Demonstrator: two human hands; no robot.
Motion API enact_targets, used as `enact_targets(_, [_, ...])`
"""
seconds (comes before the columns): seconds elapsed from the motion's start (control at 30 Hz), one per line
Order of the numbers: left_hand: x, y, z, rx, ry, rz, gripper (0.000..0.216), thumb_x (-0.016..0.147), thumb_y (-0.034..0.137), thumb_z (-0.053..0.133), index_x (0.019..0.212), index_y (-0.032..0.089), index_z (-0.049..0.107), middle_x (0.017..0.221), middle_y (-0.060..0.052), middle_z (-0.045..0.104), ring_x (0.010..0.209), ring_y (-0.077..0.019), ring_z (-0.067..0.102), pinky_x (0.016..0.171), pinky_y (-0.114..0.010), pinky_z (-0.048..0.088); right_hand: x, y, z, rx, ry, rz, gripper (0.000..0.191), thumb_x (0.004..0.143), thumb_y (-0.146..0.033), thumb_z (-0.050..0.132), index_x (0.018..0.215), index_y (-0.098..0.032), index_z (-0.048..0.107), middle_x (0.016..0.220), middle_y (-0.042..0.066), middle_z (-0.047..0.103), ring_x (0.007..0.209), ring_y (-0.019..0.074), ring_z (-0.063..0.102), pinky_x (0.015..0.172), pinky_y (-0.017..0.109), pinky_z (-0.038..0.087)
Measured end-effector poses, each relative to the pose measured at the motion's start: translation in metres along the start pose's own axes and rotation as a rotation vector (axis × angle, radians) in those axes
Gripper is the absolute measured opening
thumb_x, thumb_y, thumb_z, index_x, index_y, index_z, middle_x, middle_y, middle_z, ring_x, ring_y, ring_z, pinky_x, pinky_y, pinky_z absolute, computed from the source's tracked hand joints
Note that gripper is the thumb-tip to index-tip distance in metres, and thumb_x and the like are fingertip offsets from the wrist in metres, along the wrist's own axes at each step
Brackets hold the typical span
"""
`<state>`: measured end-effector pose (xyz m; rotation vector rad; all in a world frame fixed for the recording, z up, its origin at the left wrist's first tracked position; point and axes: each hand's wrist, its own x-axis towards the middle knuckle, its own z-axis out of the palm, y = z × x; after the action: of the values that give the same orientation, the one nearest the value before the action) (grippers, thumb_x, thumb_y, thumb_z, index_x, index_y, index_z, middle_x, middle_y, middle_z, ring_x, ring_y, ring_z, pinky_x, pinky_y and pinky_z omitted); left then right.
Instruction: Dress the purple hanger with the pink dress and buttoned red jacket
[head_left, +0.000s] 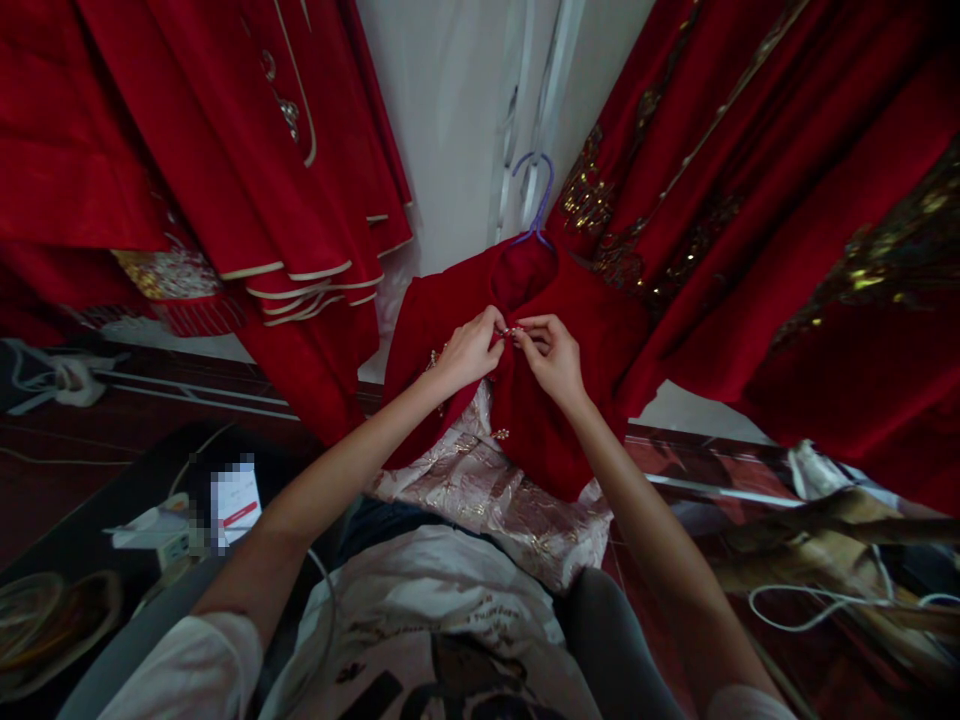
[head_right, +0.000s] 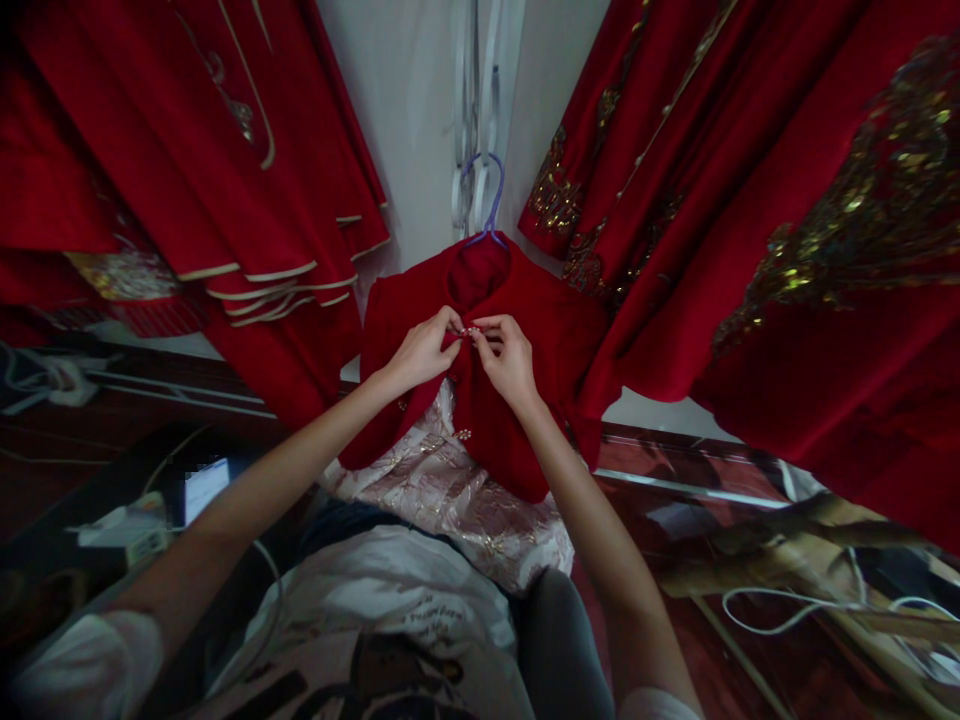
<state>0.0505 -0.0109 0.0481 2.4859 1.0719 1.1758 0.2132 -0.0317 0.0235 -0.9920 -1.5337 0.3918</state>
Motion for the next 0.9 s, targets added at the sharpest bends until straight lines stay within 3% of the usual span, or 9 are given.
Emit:
enact_targets(0.2, [0.005, 0.002, -0.002, -0.056, 0.059, 0.006, 0.009, 0.078, 0.016, 0.059, 0.086, 0.017, 0.059, 0.086, -0.005, 0.067, 0.078, -0.016, 0.064, 0.074, -0.028, 0.051, -0.002, -0.009, -0.001, -0.064, 0.079, -0.038, 0.026, 0.086, -0.04, 0.058, 0.1, -0.02, 0.068, 0.103, 0.006, 0.063, 0.085, 0.0148, 0.066, 0.073, 0.029, 0.059])
enact_targets(0.57, [0.006, 0.001, 0.012, -0.498, 0.105, -0.232, 0.012, 0.069, 0.019, 0.07, 0.078, 0.013, 0.064, 0.077, -0.006, 0.071, 0.07, -0.0134, 0.068, 0.069, -0.026, 0.056, -0.011, -0.014, -0.004, -0.091, 0.1, -0.073, 0.025, 0.087, -0.035, 0.059, 0.106, -0.025, 0.071, 0.099, 0.005, 0.061, 0.088, 0.0164, 0.065, 0.076, 0.032, 0.061])
enact_targets(0.7, [0.005, 0.0, 0.013, -0.453, 0.146, -0.185, 0.013, 0.069, 0.022, 0.071, 0.076, 0.014, 0.064, 0.076, -0.005, 0.071, 0.07, -0.0139, 0.068, 0.069, -0.027, 0.056, -0.012, -0.014, -0.003, -0.086, 0.123, -0.086, 0.025, 0.087, -0.035, 0.059, 0.106, -0.025, 0.071, 0.097, 0.005, 0.062, 0.087, 0.016, 0.065, 0.075, 0.031, 0.061])
enact_targets(0.9, [0.006, -0.006, 0.016, -0.404, 0.139, -0.182, 0.014, 0.067, 0.022, 0.072, 0.077, 0.015, 0.066, 0.078, -0.005, 0.072, 0.072, -0.0155, 0.069, 0.069, -0.028, 0.056, -0.006, -0.012, -0.007, -0.066, 0.05, -0.063, 0.028, 0.084, -0.038, 0.063, 0.107, -0.024, 0.071, 0.099, 0.004, 0.062, 0.086, 0.0153, 0.067, 0.08, 0.033, 0.061])
